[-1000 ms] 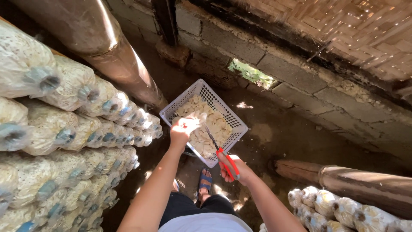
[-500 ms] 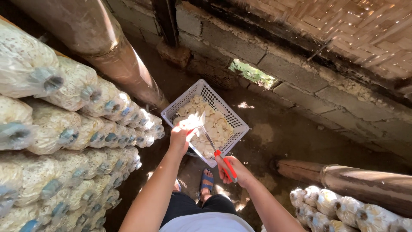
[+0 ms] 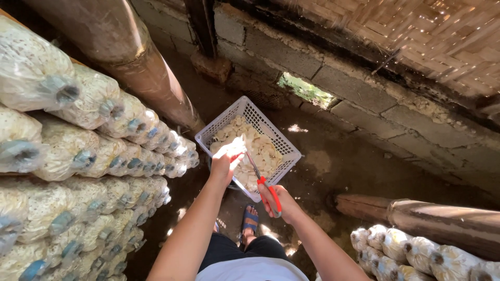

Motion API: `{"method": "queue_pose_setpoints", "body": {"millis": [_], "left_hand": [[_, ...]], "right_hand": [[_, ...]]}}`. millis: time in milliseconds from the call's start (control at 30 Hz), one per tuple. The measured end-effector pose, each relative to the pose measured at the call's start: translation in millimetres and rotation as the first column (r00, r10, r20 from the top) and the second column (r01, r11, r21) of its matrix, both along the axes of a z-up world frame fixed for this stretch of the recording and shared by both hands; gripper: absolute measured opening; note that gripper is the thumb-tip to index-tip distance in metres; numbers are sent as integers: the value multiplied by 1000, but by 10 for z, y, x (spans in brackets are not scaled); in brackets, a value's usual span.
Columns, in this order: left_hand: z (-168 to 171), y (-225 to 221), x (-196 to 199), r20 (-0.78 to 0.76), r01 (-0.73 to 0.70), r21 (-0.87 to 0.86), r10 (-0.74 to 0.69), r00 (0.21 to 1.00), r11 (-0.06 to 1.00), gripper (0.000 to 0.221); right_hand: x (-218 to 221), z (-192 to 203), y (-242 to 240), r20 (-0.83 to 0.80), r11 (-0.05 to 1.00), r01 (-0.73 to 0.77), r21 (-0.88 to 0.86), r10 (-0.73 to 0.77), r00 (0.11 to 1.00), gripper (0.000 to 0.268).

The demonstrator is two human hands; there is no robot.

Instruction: Harvesting mushrooms from growing bags and placing them into a collection basket.

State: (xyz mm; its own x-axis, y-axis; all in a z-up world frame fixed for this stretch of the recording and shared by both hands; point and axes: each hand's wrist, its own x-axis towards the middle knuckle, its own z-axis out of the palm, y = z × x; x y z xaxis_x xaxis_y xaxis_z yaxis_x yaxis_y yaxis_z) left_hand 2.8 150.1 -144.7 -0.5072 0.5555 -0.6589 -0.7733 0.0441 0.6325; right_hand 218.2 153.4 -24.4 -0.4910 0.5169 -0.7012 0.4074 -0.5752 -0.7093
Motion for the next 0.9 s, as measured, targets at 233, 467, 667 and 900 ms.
{"method": "queue_pose_setpoints", "body": {"millis": [233,467,667,900], "left_hand": [[-185,65,-24,117,-68,22,65,991,997,43],[83,204,-35,209,-43,152,10,978,987,25],[120,167,44,253,-72,120,40,967,990,19],[61,235,82,262,-44,135,7,965,990,18]], "right_hand": [[35,218,-56,-35,999,37,-33,-38,999,59],[69,335,-174,-78,994,57,-92,-64,995,61],[51,171,-144,-87,995,78,-61,-83,993,60],[16,223,-132,-84,993,106,-53,-110,990,58]]}}
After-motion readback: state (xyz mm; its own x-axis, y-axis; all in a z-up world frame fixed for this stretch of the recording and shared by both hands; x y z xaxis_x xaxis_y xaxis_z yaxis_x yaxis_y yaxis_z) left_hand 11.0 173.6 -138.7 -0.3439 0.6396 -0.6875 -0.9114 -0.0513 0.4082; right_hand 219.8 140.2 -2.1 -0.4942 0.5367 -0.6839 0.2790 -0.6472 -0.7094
